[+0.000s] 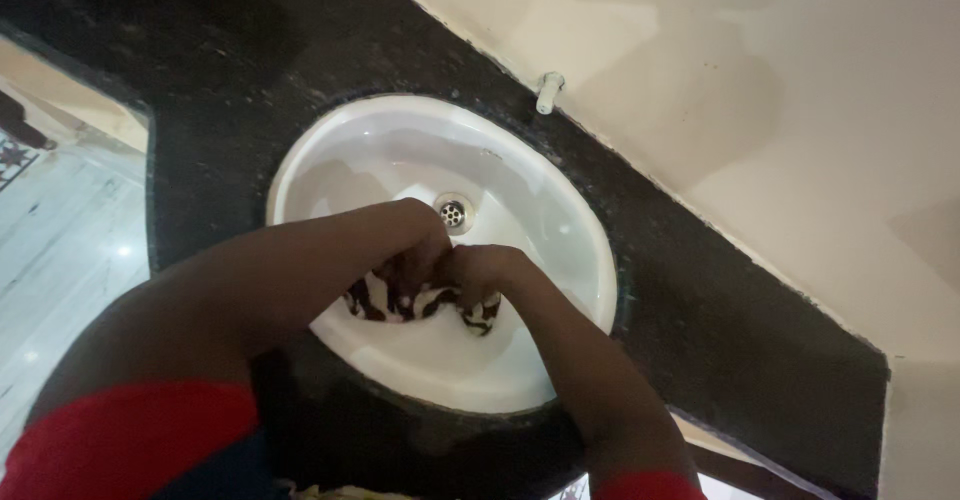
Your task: The person washes a patterned cloth by hand in a white sink. They repeatedly submerge, scrub, and wring the cloth, then rinse it under running water from the faucet before wringing it out again.
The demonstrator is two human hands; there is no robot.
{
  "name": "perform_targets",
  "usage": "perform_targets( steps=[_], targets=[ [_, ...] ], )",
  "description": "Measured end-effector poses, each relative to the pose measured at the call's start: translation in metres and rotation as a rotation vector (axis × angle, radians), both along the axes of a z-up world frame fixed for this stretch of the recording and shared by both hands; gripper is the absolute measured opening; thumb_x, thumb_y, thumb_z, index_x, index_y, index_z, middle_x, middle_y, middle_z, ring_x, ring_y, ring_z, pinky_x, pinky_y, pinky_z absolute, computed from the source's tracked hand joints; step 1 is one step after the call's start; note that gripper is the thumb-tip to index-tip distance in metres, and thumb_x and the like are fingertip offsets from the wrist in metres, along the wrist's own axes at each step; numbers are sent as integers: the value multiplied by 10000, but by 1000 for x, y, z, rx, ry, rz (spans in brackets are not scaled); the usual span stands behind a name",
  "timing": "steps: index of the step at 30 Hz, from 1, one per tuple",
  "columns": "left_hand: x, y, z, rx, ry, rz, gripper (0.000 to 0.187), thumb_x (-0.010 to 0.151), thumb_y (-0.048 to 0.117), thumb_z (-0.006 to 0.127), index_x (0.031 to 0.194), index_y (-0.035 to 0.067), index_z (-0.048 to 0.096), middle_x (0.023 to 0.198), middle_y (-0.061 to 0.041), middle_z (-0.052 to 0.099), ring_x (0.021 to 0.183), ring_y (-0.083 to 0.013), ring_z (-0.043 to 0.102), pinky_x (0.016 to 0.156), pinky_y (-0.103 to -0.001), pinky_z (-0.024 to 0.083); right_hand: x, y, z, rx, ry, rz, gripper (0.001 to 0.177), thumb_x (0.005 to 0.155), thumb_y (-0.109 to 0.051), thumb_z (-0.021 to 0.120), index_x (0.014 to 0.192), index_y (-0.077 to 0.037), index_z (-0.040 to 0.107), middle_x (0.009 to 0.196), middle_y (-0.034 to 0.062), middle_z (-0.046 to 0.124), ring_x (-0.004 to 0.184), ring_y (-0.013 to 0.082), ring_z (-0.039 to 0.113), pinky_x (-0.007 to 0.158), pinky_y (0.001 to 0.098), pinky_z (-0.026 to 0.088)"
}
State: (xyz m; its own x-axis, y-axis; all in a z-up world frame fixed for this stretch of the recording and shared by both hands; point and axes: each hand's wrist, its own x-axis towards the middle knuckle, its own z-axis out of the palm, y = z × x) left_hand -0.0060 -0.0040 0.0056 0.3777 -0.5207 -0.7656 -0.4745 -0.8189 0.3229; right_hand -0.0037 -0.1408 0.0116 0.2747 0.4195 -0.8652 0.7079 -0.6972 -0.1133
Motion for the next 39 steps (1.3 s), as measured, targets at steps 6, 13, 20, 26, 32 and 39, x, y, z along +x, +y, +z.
perform_targets(
  steps=[6,13,20,26,32,39],
  targets=[
    [26,9,-4,-24,-56,37,216,908,232,773,1065,86,800,1092,-133,767,1006,-290,736,855,-437,592,27,-6,-9,117,-71,-267,347,864,-87,704,1208,-57,678,1066,159,756,901,268,757,780,408,631],
    [72,18,-77,-225,-601,371,184,935,218,749,1055,88,799,1079,-138,778,983,-289,747,855,-430,595,79,-46,-87,581,-814,-44,133,873,-59,646,872,-39,778,1024,208,742,995,360,724,869,472,584],
    [36,5,-31,-68,-396,142,238,881,245,780,1079,114,790,1101,-119,772,995,-284,739,858,-428,590,28,-16,-9,108,-201,-619,328,957,-284,644,1250,-147,698,1085,172,751,953,337,748,858,454,607],
    [-5,0,19,-7,-17,-37,308,812,260,838,1087,137,771,1088,-104,758,987,-283,724,861,-433,586,-2,-3,11,6,77,203,629,785,-232,804,1383,-200,611,1234,74,689,1102,267,661,913,436,556],
    [33,11,-1,-39,-198,73,396,744,275,896,1095,161,753,1076,-89,743,980,-281,709,863,-439,582,42,2,-16,-11,-125,-231,352,841,-120,738,1188,-71,712,1069,130,770,932,281,756,800,421,627],
    [55,15,-64,-272,-848,316,127,863,194,742,959,149,812,1062,-86,770,1024,-273,727,889,-416,575,69,-29,-76,612,-952,-66,187,821,-34,664,977,-20,766,1065,216,739,952,375,721,807,470,587]
  ],
)
